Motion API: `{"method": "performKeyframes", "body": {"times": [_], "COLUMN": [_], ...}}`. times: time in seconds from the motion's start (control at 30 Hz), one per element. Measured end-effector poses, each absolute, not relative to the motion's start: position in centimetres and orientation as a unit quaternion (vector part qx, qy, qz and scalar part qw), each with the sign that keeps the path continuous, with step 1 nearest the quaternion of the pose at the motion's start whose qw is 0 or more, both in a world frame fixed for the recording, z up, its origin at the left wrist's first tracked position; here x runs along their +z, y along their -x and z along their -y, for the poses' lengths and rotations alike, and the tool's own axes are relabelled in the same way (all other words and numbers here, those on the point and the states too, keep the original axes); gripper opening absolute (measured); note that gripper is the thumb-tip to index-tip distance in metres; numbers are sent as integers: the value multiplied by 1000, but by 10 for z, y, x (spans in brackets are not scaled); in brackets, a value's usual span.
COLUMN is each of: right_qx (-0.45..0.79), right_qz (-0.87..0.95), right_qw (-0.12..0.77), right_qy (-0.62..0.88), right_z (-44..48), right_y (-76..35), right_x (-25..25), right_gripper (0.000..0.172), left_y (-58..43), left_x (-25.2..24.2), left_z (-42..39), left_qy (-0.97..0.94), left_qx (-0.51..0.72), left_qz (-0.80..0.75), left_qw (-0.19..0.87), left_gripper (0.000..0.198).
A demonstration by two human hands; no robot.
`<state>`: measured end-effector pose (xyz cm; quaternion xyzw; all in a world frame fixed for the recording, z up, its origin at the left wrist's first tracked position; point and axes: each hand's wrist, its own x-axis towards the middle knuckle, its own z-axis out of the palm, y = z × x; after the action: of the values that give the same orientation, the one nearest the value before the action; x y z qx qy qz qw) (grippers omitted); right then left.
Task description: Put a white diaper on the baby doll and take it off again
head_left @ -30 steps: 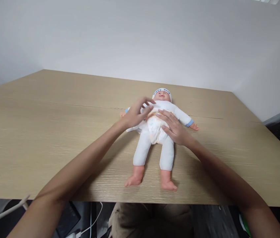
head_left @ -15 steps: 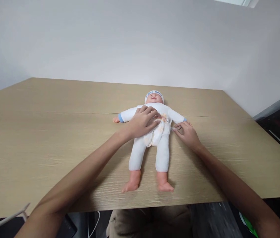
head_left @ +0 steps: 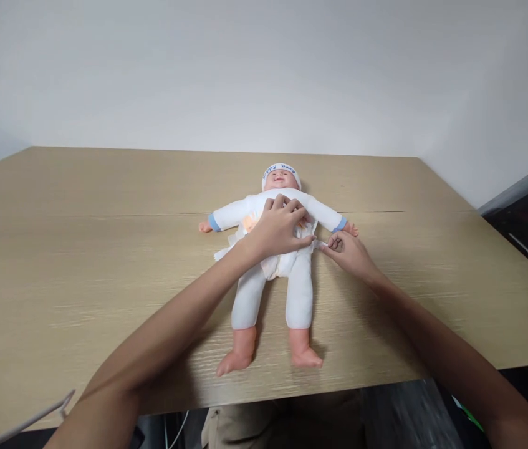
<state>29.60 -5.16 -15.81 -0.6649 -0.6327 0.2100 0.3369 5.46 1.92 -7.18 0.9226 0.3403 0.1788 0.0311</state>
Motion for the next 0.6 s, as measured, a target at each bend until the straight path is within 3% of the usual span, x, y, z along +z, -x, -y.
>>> {"method": "performKeyframes", "body": {"times": [0.27,0.6], "right_qx": [382,437], "right_qz": [610,599], "right_qw": [387,371], "right_qy": [576,559], "right_z": [39,1], "right_y": [-307,-257], "right_x": [-144,-96], "right_gripper": [48,46], "left_y": [-57,-58], "left_x": [-76,-73], "left_z": [-17,-15], "left_qy": [-919,-914], "left_qx": [190,179], "left_qz": [-345,-363], "left_qw": [28,30], "left_gripper": [39,42]}}
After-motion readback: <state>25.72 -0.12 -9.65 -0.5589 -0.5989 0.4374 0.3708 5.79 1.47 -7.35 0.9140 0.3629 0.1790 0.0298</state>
